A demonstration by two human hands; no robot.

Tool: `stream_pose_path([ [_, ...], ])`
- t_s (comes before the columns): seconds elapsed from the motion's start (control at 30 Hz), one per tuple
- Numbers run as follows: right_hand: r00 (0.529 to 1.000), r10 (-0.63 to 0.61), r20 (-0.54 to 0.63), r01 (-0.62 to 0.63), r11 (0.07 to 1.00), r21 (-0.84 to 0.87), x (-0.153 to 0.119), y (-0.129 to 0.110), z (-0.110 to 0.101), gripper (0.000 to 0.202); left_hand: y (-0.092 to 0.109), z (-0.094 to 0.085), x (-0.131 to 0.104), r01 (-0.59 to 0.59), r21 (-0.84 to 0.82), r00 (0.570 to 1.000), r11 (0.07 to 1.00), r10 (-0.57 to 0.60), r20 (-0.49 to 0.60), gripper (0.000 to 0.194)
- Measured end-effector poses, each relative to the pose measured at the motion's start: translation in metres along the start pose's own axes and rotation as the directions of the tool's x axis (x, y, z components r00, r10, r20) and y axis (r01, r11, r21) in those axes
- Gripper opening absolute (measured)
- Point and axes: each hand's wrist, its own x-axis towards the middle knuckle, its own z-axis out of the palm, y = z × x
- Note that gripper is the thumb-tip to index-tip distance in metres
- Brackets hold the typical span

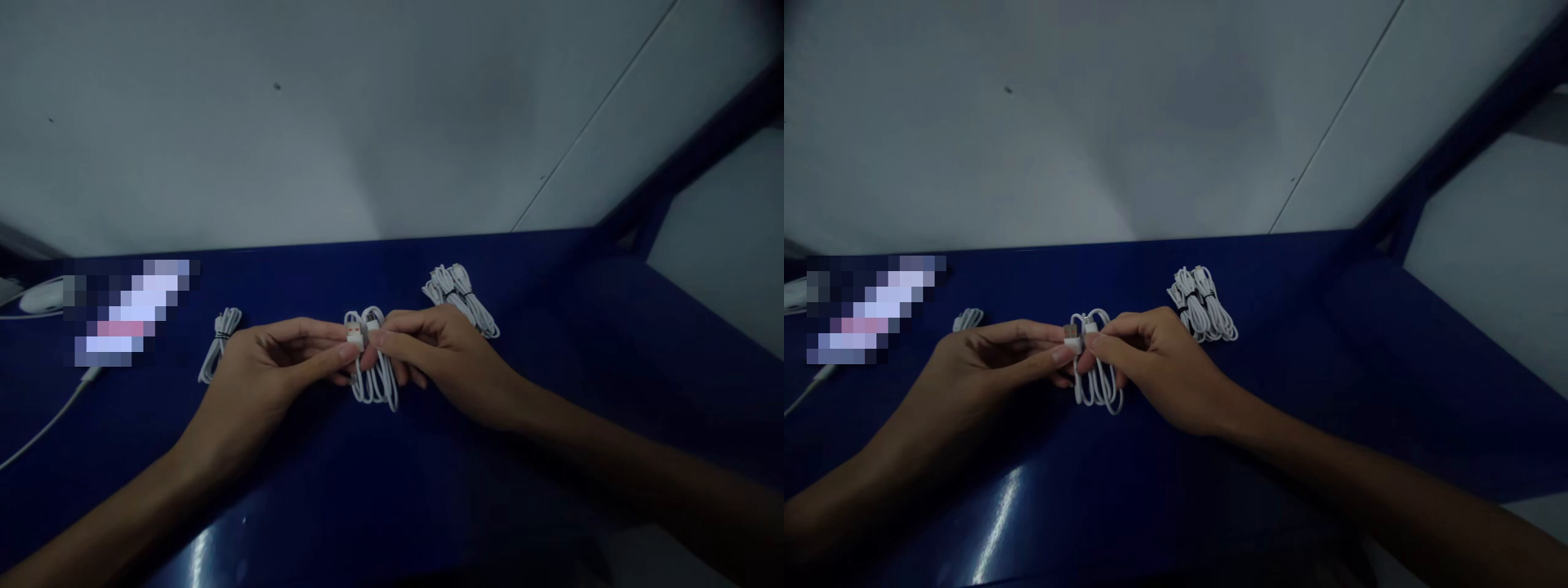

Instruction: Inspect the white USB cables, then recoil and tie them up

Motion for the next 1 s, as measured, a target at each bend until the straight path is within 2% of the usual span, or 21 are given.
stream_pose_path([
  [0.4,1.0,0.007,-0.006,-0.007,1.0,-0.012,0.001,-0.0021,0.0016,0.029,-0.0038,0.0008,0.0029,0.037,-0.049,0.999,0.998,-0.037,-0.003,0.012],
  [1.0,0.999,0.05,-0.001,-0.05,0.998,0.047,0.0018,0.0063,0.0026,0.036,-0.0032,0.0036,0.0028,0.048,-0.055,0.999,0.997,-0.047,0.007,0.016],
])
